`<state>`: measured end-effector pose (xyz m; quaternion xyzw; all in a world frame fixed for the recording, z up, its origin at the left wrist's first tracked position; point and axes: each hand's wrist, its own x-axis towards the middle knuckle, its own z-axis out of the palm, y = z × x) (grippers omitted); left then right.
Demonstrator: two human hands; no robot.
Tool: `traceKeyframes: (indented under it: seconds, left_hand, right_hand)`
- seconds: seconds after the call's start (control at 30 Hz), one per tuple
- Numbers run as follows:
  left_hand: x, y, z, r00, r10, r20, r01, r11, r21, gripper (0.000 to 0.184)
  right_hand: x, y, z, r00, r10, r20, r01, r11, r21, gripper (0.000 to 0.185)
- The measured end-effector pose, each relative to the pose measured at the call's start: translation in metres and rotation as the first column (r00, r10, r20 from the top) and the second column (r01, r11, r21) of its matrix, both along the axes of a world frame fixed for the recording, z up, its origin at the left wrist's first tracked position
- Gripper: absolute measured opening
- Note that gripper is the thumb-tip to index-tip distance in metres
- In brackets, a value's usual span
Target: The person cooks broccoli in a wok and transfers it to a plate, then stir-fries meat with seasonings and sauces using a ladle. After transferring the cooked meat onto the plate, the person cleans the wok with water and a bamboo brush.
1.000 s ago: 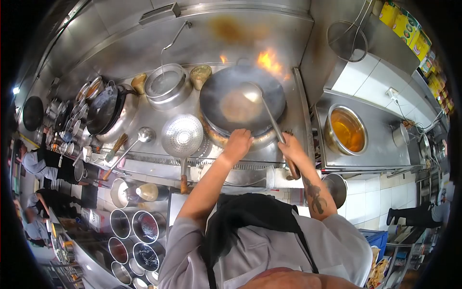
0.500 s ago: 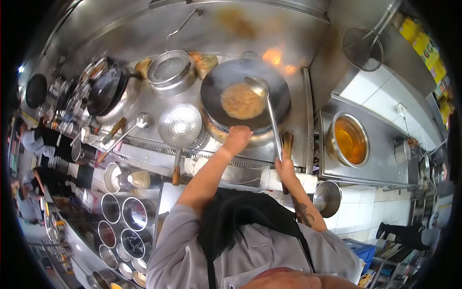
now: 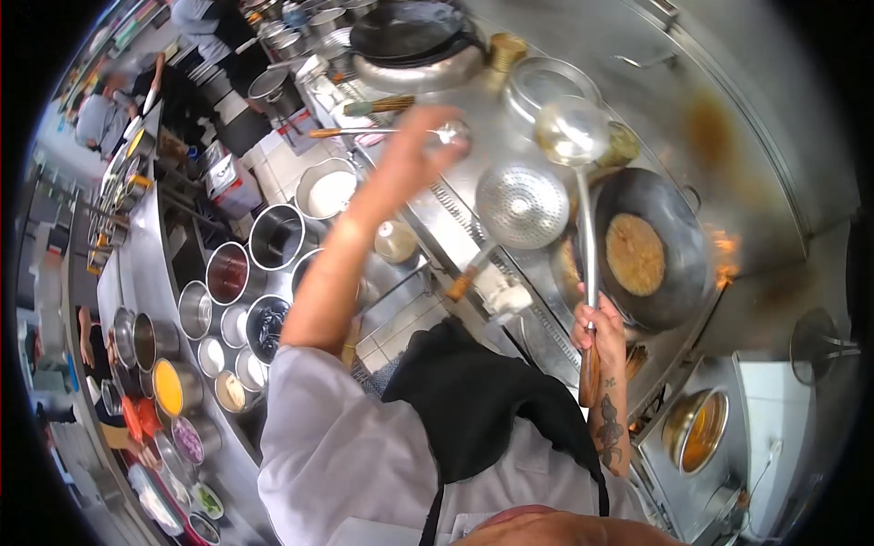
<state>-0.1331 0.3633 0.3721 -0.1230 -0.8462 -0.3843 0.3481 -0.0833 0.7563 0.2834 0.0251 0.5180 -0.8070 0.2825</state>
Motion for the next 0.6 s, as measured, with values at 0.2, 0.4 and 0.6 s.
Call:
traceKeyframes:
  seconds: [0.2, 0.4, 0.6]
  left_hand:
    - [-0.016, -0.258, -0.200, 0.628, 0.407, 0.663, -0.360, 0.907, -0.216, 0.039]
    - [0.009, -0.269, -0.279, 0.399, 0.575, 0.714, -0.154, 0.810, -0.566, 0.066]
    - [0.008, -0.259, -0.278, 0.367, 0.595, 0.715, -0.132, 0.794, -0.593, 0.069]
  right_hand:
    - [-0.022, -0.115, 0.014, 0.944, 0.273, 0.185, -0.290, 0.955, 0.068, 0.039]
    - [-0.029, -0.191, 0.013, 0.856, 0.425, 0.296, -0.469, 0.878, 0.097, 0.037]
    - [-0.032, -0.223, 0.008, 0.828, 0.469, 0.307, -0.535, 0.825, 0.183, 0.035]
